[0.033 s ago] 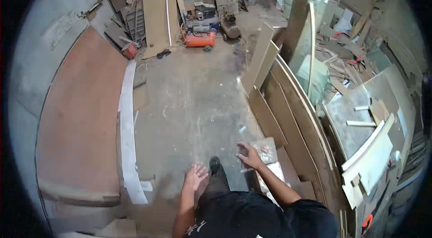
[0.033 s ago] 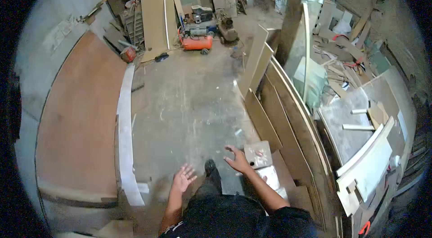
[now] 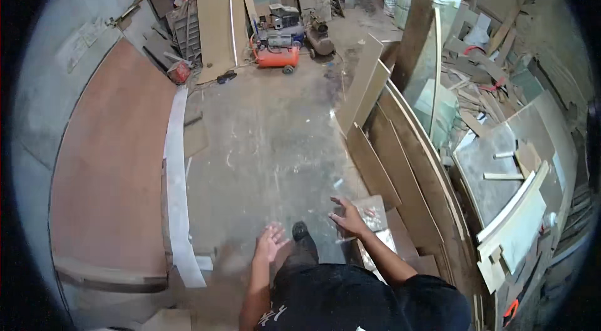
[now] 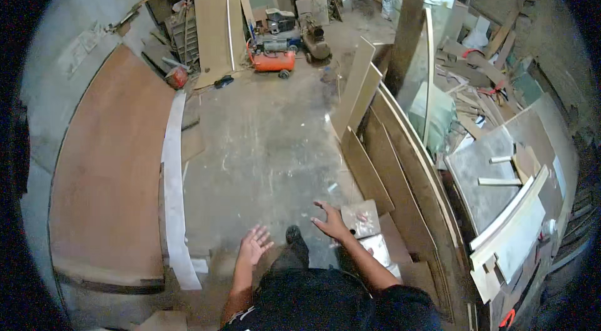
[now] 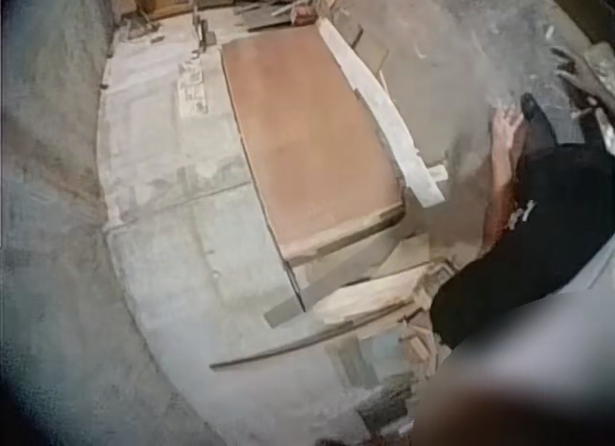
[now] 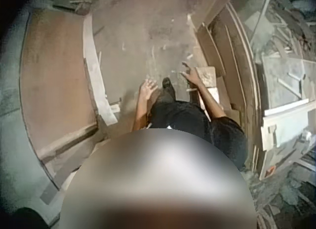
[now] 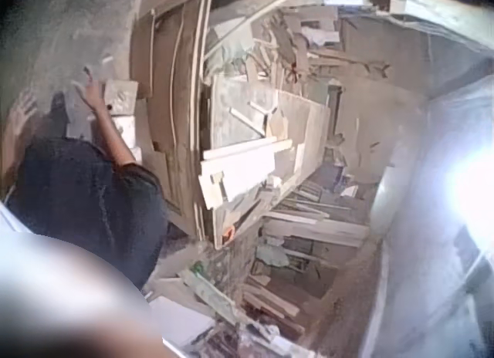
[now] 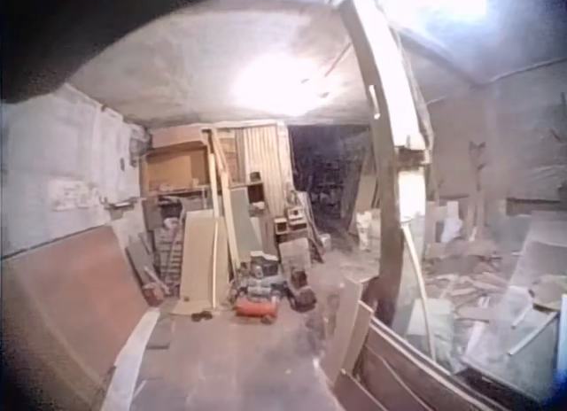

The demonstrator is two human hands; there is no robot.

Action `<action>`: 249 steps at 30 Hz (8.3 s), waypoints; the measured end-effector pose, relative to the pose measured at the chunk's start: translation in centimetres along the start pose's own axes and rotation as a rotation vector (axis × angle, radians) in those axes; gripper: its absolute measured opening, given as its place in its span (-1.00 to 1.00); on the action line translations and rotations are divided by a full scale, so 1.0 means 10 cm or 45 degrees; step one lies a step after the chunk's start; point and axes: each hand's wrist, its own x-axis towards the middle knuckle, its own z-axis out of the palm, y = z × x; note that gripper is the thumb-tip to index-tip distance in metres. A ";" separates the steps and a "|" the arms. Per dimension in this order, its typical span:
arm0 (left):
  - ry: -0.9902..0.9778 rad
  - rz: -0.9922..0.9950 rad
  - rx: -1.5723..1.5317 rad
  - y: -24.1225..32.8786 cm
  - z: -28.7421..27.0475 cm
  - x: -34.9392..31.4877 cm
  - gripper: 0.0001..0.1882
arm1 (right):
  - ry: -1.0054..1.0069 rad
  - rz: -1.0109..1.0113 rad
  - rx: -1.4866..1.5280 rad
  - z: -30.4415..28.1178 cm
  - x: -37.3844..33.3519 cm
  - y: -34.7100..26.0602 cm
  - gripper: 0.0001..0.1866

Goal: Assemble and sand small wooden components for a project at a workbench.

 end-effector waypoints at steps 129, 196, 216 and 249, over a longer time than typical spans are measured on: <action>-0.438 0.311 0.634 7.74 16.83 24.23 -0.92 | 0.385 -0.449 -0.011 -15.77 23.99 5.81 -0.91; 0.609 0.673 0.230 7.93 15.16 22.49 -0.88 | -0.893 -0.371 0.070 -13.91 25.44 5.18 -0.87; 0.474 0.983 0.447 8.95 15.14 21.40 -0.81 | -0.834 -1.954 -0.714 -12.66 25.15 3.82 -0.60; 0.426 0.602 -0.032 8.16 15.20 22.18 -0.84 | -1.273 -1.800 -0.666 -13.01 25.30 4.69 -0.37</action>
